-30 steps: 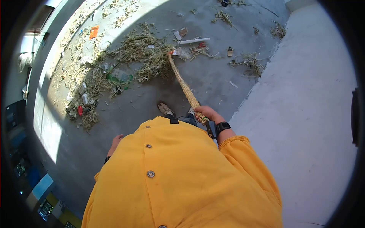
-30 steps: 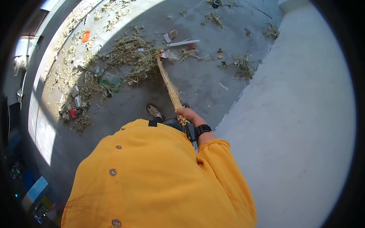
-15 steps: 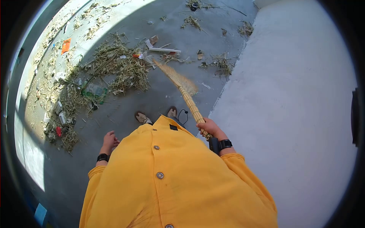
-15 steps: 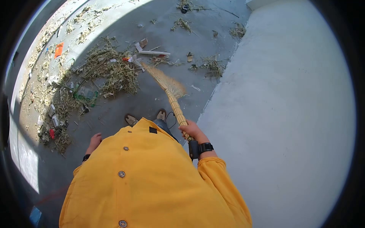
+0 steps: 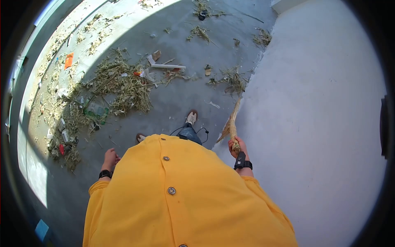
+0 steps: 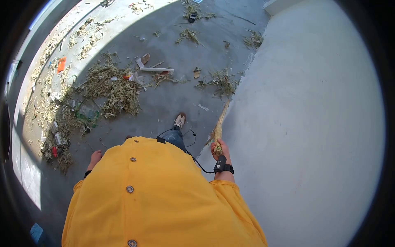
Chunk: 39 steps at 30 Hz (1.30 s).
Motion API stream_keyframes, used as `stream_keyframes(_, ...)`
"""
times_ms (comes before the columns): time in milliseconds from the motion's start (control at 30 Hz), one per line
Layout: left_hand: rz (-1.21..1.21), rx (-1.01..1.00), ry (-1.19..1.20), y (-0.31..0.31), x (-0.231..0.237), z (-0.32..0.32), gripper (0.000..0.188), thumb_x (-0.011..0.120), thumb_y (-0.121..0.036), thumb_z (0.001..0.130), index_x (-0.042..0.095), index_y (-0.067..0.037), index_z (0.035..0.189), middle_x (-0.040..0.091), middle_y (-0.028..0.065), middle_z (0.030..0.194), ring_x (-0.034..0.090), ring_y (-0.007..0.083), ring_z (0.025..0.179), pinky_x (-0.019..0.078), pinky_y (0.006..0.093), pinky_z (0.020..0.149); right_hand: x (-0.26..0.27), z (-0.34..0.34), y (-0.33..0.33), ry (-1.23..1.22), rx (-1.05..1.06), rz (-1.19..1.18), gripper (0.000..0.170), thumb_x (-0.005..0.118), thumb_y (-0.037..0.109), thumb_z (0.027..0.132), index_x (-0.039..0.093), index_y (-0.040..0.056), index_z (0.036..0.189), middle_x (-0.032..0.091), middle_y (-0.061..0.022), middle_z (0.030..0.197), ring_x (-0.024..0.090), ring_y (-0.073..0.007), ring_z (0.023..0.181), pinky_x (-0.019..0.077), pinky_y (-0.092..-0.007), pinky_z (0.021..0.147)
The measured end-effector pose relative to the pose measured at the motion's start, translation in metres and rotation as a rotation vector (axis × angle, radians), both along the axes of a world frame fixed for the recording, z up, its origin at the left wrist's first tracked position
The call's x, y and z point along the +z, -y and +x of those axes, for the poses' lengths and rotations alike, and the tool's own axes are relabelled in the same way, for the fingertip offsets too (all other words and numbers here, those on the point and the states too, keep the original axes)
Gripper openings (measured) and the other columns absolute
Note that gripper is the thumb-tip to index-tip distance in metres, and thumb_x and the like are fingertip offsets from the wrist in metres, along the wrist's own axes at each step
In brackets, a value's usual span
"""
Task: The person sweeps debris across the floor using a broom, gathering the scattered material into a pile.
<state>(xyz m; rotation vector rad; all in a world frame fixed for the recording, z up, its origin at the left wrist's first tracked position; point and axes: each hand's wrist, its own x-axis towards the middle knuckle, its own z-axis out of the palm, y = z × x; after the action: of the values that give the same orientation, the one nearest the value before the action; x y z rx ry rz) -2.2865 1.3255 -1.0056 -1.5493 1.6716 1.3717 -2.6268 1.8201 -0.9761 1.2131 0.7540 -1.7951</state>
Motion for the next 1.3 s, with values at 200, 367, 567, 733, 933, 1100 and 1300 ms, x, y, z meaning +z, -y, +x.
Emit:
stream_keyframes(200, -0.172, -0.182, -0.081, -0.055, -0.039, -0.031, 0.044, 0.040, -0.012, 0.073, 0.038, -0.004, 0.116, 0.048, 0.0140, 0.094, 0.050, 0.0223, 0.083, 0.0406, 0.0292, 0.069, -0.046, -0.097, -0.043, 0.076, -0.201, -0.078, 0.022, 0.045, 0.020, 0.080, 0.036, -0.0003, 0.080, 0.044, -0.0051, 0.061, 0.048, -0.0120, 0.049, 0.0465, -0.0200, 0.043)
stream_keyframes(367, -0.234, -0.249, -0.089, -0.092, -0.017, -0.102, 0.044, 0.044, -0.014, 0.072, 0.042, -0.003, 0.114, 0.049, 0.0167, 0.105, 0.050, 0.0243, 0.095, 0.0387, 0.0295, 0.079, -0.064, -0.134, 0.017, -0.005, 0.094, 0.100, 0.018, 0.046, 0.016, 0.078, 0.039, 0.0000, 0.076, 0.045, -0.0057, 0.059, 0.048, -0.0161, 0.048, 0.0465, -0.0255, 0.045)
stream_keyframes(567, -0.122, 0.029, -0.182, -0.100, -0.027, -0.078, 0.044, 0.046, -0.017, 0.072, 0.042, -0.002, 0.113, 0.053, 0.0165, 0.101, 0.050, 0.0251, 0.097, 0.0387, 0.0301, 0.080, -0.050, -0.125, 0.046, -0.117, 0.857, 0.216, 0.017, 0.051, 0.016, 0.076, 0.045, 0.0005, 0.079, 0.052, -0.0094, 0.060, 0.052, -0.0189, 0.050, 0.0449, -0.0292, 0.045)
stream_keyframes(733, -0.059, -0.079, -0.100, -0.091, -0.042, -0.064, 0.043, 0.045, -0.015, 0.072, 0.042, -0.002, 0.113, 0.055, 0.0159, 0.096, 0.052, 0.0250, 0.092, 0.0409, 0.0312, 0.077, -0.035, -0.145, -0.002, -0.062, 0.743, -0.055, 0.022, 0.054, 0.018, 0.075, 0.046, 0.0012, 0.088, 0.050, -0.0028, 0.061, 0.049, -0.0110, 0.048, 0.0423, -0.0229, 0.042)
stream_keyframes(933, -0.122, -0.396, -0.116, -0.040, -0.078, -0.137, 0.042, 0.044, -0.014, 0.073, 0.042, -0.002, 0.113, 0.057, 0.0151, 0.090, 0.055, 0.0250, 0.087, 0.0436, 0.0324, 0.072, 0.052, -0.127, -0.035, -0.264, 0.784, 0.070, 0.018, 0.054, 0.016, 0.074, 0.046, 0.0028, 0.083, 0.048, -0.0032, 0.061, 0.046, -0.0104, 0.044, 0.0408, -0.0221, 0.040)
stream_keyframes(1100, -0.096, -0.355, -0.019, -0.053, 0.040, -0.314, 0.045, 0.036, -0.006, 0.074, 0.036, -0.007, 0.119, 0.047, 0.0057, 0.062, 0.053, 0.0158, 0.048, 0.0461, 0.0276, 0.041, 0.037, -0.092, -0.024, -0.421, 0.818, 0.263, 0.021, 0.057, 0.017, 0.072, 0.047, 0.0037, 0.084, 0.049, -0.0016, 0.062, 0.047, -0.0105, 0.052, 0.0391, -0.0234, 0.051)
stream_keyframes(1300, 0.122, -0.189, -0.181, -0.037, 0.053, -0.355, 0.046, 0.034, -0.006, 0.073, 0.034, -0.007, 0.120, 0.048, 0.0056, 0.064, 0.054, 0.0154, 0.050, 0.0472, 0.0269, 0.043, 0.021, -0.076, -0.003, -0.163, 0.374, 0.221, 0.015, 0.052, 0.019, 0.076, 0.045, 0.0062, 0.079, 0.049, -0.0022, 0.058, 0.047, -0.0103, 0.049, 0.0413, -0.0237, 0.042)
